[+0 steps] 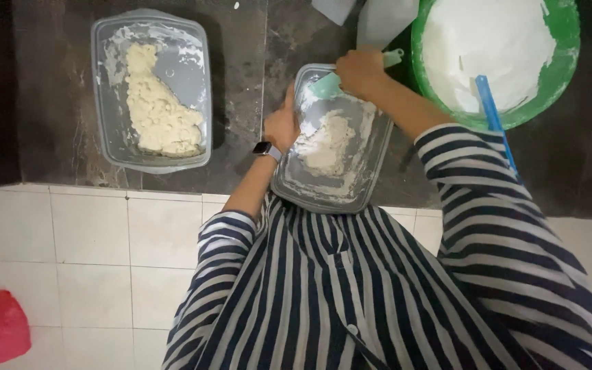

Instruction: Mixing and kneading a white dough-like substance in plastic containers using a spatula and hands.

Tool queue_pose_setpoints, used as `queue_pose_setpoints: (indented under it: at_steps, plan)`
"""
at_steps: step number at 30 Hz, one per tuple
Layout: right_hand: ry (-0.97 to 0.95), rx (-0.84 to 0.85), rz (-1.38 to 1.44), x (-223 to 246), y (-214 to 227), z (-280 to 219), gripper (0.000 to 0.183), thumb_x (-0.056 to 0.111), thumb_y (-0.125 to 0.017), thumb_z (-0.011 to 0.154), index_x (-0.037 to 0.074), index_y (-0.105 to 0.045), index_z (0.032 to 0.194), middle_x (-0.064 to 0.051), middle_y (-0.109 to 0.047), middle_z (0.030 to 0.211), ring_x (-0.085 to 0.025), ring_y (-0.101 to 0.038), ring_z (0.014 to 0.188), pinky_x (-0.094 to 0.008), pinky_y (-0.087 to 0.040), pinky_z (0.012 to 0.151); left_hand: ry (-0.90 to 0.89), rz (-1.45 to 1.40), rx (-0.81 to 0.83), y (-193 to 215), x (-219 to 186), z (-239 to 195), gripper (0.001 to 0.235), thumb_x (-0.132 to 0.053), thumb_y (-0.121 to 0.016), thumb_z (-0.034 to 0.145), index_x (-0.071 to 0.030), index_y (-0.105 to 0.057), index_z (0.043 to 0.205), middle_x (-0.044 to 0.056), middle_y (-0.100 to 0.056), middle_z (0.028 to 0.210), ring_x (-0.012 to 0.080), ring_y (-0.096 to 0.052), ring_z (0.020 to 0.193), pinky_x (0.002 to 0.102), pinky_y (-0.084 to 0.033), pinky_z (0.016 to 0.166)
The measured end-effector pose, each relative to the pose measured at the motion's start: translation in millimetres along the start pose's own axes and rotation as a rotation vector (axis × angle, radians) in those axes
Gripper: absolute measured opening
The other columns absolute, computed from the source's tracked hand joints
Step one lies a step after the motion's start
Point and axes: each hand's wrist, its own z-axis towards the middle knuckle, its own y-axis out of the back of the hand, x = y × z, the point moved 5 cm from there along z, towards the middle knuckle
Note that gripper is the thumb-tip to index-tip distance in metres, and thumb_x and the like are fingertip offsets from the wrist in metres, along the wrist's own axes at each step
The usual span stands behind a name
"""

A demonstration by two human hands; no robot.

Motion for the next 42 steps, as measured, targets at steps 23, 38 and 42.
queue_pose_setpoints:
  at_steps: [23, 38, 42]
  plan:
    - [0.431, -0.264, -0.119, 54, -62, -134, 0.051, 0.017, -0.05, 0.081, 0.03, -0.034, 0.127, -0.012, -0.055, 0.095, -0.022, -0.058, 0.064, -0.031, -0.049, 0.047, -0.031, 0.008, 0.019, 0, 5, 6, 0.062, -0.019, -0.035, 0.084, -0.019, 0.0, 0.135, 0.014, -0.058, 0.073, 0.034, -0.054, 0.053, 0.048, -0.04, 0.047]
    - [0.005, -0.512, 0.156, 20, -55, -202, 0.005, 0.026, -0.055, 0.079, 0.025, -0.058, 0.083, -0.001, -0.051, 0.062, -0.015, -0.051, 0.047, -0.028, -0.037, 0.047, 0.561, 0.082, -0.384, -14, 6, -33, 0.061, -0.019, -0.05, 0.084, -0.019, -0.017, 0.135, 0.015, -0.064, 0.079, 0.0293, -0.064, 0.071, 0.037, -0.049, 0.062]
    - [-0.253, -0.218, 0.388, -9, -113, -173, 0.021, 0.016, -0.046, 0.085, 0.01, -0.062, 0.073, -0.007, -0.056, 0.054, -0.018, -0.058, 0.048, -0.028, -0.042, 0.044, 0.851, -0.084, -0.55, -87, 67, -52, 0.057, -0.033, -0.05, 0.083, -0.019, -0.024, 0.132, 0.014, -0.064, 0.082, 0.0246, -0.064, 0.074, 0.032, -0.051, 0.061]
